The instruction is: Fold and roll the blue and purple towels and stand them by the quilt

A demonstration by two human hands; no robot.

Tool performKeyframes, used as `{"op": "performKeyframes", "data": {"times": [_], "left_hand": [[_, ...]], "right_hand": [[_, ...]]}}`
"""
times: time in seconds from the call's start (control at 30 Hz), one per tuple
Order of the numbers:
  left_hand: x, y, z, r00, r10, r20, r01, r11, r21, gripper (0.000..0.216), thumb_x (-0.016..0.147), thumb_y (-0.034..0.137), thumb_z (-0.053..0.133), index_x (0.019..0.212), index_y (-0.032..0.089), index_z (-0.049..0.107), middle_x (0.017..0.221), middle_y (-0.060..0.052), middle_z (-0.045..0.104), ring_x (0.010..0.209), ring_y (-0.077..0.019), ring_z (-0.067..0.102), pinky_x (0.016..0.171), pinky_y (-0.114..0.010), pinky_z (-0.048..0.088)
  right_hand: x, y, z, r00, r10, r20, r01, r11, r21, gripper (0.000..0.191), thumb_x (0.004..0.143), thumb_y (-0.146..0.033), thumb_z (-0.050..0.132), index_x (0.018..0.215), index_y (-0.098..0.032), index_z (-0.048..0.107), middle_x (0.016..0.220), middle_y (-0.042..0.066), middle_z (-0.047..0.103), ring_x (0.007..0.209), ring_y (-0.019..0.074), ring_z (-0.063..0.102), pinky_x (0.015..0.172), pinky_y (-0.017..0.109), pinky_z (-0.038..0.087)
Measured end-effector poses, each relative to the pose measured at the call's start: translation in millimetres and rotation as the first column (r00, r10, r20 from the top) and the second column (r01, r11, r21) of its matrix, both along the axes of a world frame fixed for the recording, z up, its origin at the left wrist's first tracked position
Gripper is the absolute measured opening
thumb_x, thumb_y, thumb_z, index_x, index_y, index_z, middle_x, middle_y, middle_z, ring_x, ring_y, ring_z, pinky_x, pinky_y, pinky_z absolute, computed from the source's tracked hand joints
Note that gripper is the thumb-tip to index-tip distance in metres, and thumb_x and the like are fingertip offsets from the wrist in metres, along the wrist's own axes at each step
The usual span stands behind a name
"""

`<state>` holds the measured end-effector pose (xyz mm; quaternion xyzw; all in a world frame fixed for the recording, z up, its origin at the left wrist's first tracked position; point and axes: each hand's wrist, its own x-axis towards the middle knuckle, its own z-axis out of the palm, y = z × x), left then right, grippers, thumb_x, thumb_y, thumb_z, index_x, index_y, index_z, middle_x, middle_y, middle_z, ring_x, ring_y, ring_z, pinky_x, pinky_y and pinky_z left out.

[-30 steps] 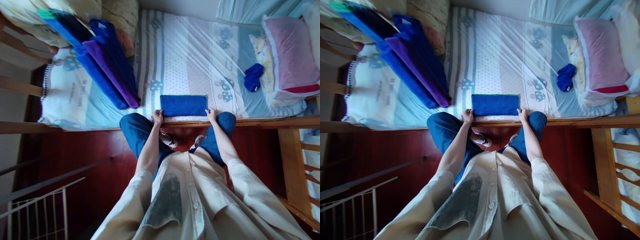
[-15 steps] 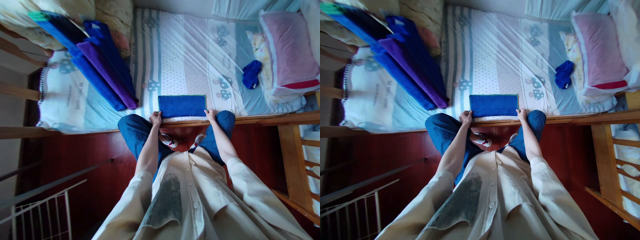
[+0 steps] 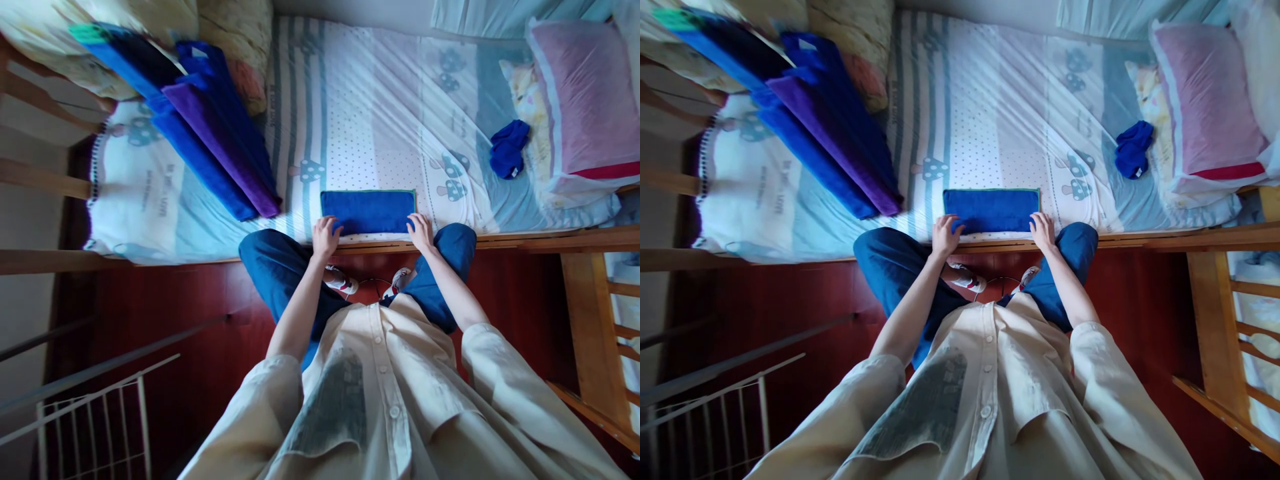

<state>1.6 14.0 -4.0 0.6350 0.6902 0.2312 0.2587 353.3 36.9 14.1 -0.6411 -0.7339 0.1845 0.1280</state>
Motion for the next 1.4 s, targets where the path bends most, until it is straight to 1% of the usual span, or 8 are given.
{"op": "performKeyframes", "data": {"times": [0.1, 0.2, 0.5, 0.7, 0.97, 1.2, 1.3, 1.4], "left_hand": [[6.1, -4.1, -3.5, 0.979, -0.197, -0.047, 0.195, 0.98, -0.048, 0.042, 0.093, 0.031, 0.06, 0.133, 0.018, 0.063, 0.146, -0.015, 0.059, 0.142, -0.0325, 0.045, 0.122, -0.049, 0.032], [5.3, -6.0, -13.2, 0.967, -0.238, -0.087, 0.231, 0.969, -0.081, 0.054, 0.09, 0.026, 0.059, 0.143, 0.014, 0.057, 0.151, -0.017, 0.056, 0.148, -0.0334, 0.041, 0.126, -0.052, 0.026], [-5.6, -3.0, -23.2, 0.949, -0.281, -0.142, 0.27, 0.959, -0.088, 0.06, 0.093, 0.008, 0.034, 0.148, 0.017, 0.056, 0.154, -0.013, 0.055, 0.149, -0.0262, 0.044, 0.129, -0.051, 0.021], [-8.2, -0.1, -20.4, 0.935, -0.317, -0.156, 0.302, 0.946, -0.115, 0.062, 0.091, 0.005, 0.036, 0.146, 0.02, 0.059, 0.155, -0.012, 0.054, 0.148, -0.0258, 0.045, 0.127, -0.05, 0.024], [-6.1, -7.1, -11.9, 0.937, -0.309, -0.164, 0.291, 0.949, -0.122, 0.063, 0.087, 0.002, 0.04, 0.141, 0.023, 0.064, 0.149, -0.011, 0.06, 0.143, -0.0257, 0.052, 0.125, -0.048, 0.032], [-17.2, -4.8, -3.1, 0.915, -0.39, -0.103, 0.364, 0.908, -0.207, 0.063, 0.078, -0.001, 0.048, 0.131, 0.022, 0.073, 0.137, -0.007, 0.069, 0.13, -0.0234, 0.064, 0.119, -0.038, 0.043], [-22.5, -2.7, -1.8, 0.941, -0.334, -0.05, 0.316, 0.923, -0.221, 0.061, 0.075, -0.001, 0.05, 0.125, 0.022, 0.076, 0.13, -0.007, 0.073, 0.126, -0.0241, 0.066, 0.117, -0.036, 0.045], [-24.5, 0.1, -1.4, 0.982, -0.187, 0.005, 0.184, 0.96, -0.209, 0.055, 0.077, 0.001, 0.051, 0.123, 0.019, 0.076, 0.126, -0.009, 0.075, 0.124, -0.0256, 0.067, 0.114, -0.037, 0.047]], "right_hand": [[-4.8, -5.2, 0.9, 0.987, 0.158, 0.029, -0.155, 0.985, -0.077, 0.042, 0.099, -0.023, 0.05, 0.137, -0.016, 0.065, 0.145, 0.015, 0.062, 0.137, 0.0302, 0.051, 0.118, 0.05, 0.036], [-5.5, -8.8, -2.1, 0.974, 0.218, 0.06, -0.207, 0.967, -0.151, 0.05, 0.096, -0.019, 0.053, 0.145, -0.016, 0.059, 0.152, 0.014, 0.057, 0.143, 0.0296, 0.047, 0.12, 0.052, 0.034], [-5.4, -2.4, -4.3, 0.976, 0.168, 0.138, -0.142, 0.974, -0.176, 0.056, 0.092, -0.001, 0.041, 0.146, -0.008, 0.058, 0.155, 0.018, 0.053, 0.149, 0.0247, 0.045, 0.121, 0.046, 0.036], [-2.4, 3.6, -5.6, 0.982, 0.141, 0.127, -0.122, 0.982, -0.147, 0.057, 0.092, 0.002, 0.039, 0.14, -0.017, 0.065, 0.15, 0.011, 0.059, 0.145, 0.0207, 0.052, 0.12, 0.043, 0.041], [-0.1, 0.1, 2.3, 0.988, 0.128, 0.088, -0.111, 0.979, -0.172, 0.055, 0.089, 0.001, 0.05, 0.136, -0.02, 0.069, 0.141, 0.012, 0.066, 0.137, 0.0226, 0.06, 0.12, 0.04, 0.045], [14.1, -2.3, 14.1, 0.987, 0.069, 0.142, -0.019, 0.946, -0.323, 0.049, 0.088, -0.002, 0.057, 0.127, -0.024, 0.075, 0.123, 0.01, 0.077, 0.116, 0.0291, 0.073, 0.108, 0.04, 0.052], [17.2, 1.1, 16.0, 0.997, 0.029, 0.073, -0.003, 0.943, -0.332, 0.042, 0.09, -0.006, 0.058, 0.123, -0.024, 0.077, 0.119, 0.009, 0.078, 0.115, 0.0285, 0.072, 0.107, 0.039, 0.053], [17.4, 6.1, 13.8, 1.0, -0.018, 0.0, 0.017, 0.945, -0.327, 0.039, 0.091, -0.008, 0.058, 0.122, -0.023, 0.075, 0.122, 0.008, 0.077, 0.117, 0.0265, 0.071, 0.108, 0.039, 0.051]]}}
